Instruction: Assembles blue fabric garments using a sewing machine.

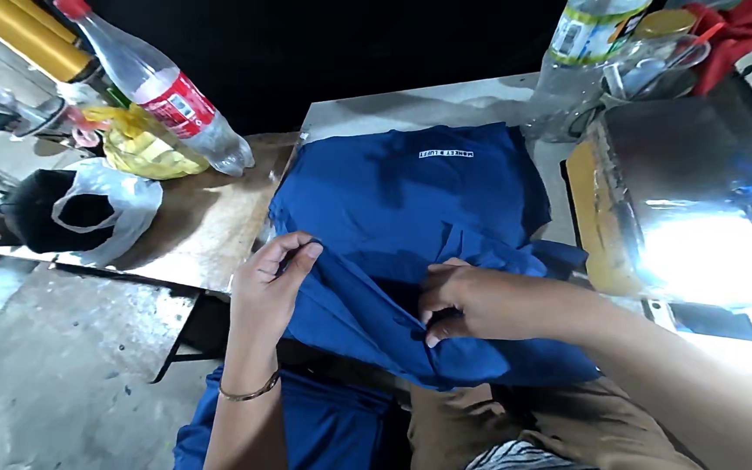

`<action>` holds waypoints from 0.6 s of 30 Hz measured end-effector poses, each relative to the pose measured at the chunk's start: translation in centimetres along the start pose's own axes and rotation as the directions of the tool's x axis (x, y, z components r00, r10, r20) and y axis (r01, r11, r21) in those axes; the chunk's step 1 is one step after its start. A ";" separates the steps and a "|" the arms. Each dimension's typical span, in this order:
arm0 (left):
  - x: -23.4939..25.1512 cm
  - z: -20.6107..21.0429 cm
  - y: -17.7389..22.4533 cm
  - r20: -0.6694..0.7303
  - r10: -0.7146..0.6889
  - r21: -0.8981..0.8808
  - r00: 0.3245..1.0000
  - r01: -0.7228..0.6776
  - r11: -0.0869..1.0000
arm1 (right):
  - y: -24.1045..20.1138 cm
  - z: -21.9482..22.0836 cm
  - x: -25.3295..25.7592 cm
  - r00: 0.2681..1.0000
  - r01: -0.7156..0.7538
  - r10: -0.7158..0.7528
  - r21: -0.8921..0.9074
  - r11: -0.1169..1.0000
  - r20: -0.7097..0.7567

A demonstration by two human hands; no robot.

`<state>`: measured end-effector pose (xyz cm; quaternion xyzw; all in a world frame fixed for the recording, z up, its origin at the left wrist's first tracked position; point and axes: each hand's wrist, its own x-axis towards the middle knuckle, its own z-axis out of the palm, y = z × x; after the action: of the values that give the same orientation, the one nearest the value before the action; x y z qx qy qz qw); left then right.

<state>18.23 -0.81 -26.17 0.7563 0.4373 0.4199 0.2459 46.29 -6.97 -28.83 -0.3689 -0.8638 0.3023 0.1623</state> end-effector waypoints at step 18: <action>-1.5 -2.8 2.2 -0.135 0.197 -0.020 0.971 -0.202 0.979 | 1.6 -1.9 2.2 0.973 0.195 -0.213 0.182 0.964 0.084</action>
<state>16.46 -3.18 -23.68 0.7626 0.3673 0.4991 0.1855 46.67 -3.72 -28.27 -0.2464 -0.8751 0.3761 0.1792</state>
